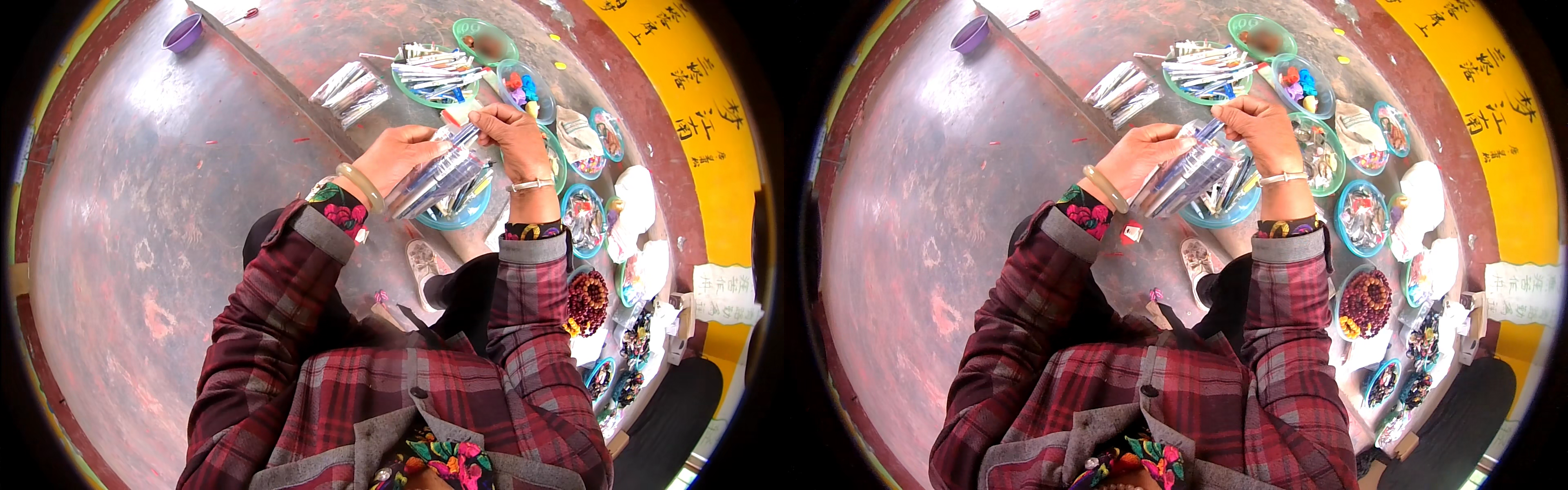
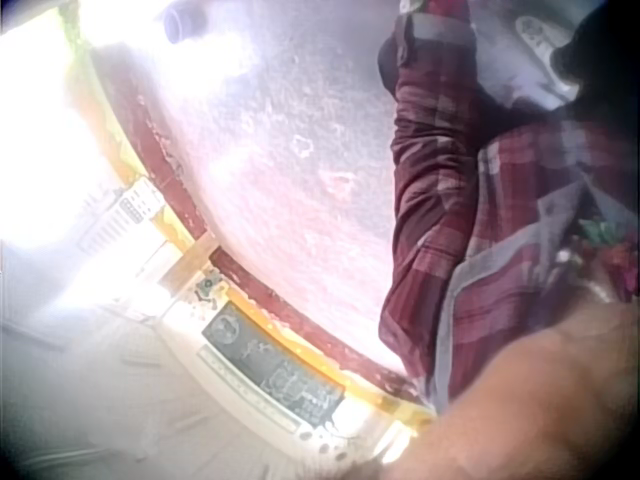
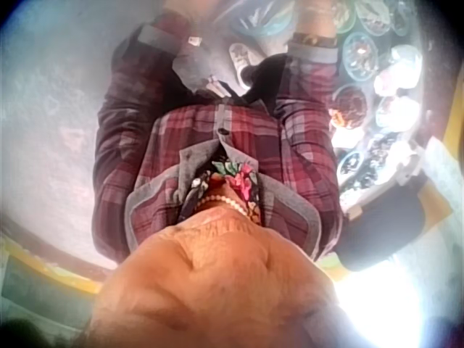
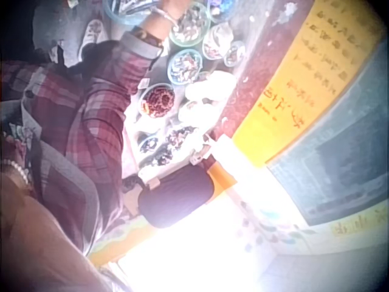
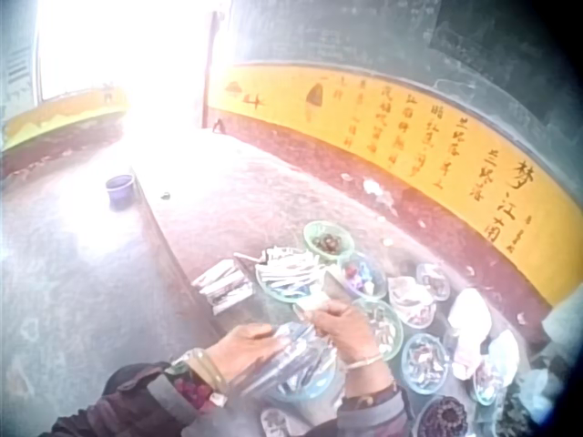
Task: The person sits on the floor and organizes pens and markers by picking them up from a blue bowl and placing them into a clear plastic bag. The person handles the items one by one, sorting them into the bag.
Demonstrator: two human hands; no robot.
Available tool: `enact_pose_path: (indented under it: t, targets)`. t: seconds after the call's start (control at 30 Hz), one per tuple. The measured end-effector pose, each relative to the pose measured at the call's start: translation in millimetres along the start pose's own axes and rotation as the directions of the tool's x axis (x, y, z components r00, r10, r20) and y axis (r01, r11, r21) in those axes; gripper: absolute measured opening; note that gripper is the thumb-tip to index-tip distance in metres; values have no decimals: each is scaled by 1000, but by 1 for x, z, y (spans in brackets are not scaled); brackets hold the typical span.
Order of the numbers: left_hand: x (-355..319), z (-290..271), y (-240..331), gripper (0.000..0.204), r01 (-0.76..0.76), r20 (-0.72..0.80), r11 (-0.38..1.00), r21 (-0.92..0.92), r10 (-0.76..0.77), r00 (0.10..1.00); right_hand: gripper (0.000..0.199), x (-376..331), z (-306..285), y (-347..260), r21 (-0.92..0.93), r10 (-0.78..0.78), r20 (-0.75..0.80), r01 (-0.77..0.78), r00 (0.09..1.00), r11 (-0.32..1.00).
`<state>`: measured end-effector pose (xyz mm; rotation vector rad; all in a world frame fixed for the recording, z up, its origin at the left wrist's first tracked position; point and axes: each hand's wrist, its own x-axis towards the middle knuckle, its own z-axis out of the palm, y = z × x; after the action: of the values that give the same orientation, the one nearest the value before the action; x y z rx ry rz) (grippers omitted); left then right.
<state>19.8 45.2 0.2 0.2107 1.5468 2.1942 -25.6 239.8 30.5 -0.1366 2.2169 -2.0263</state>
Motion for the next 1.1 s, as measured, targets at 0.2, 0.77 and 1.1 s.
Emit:
enact_pose_path:
  t: [0.2,0.77,1.1]
  targets:
    - [6,0,-8,30,-65,-48,997,-39,63,997,20,-6,0,-12,-129,79,-83,-90,993,988]
    - [8,-5,-10,31,-71,-65,990,124,79,995,21,-7,-7,-16,-131,32,-223,-62,974,989]
    - [10,-6,-13,30,-92,-76,984,155,104,992,15,-7,0,-14,-130,113,49,-106,992,986]
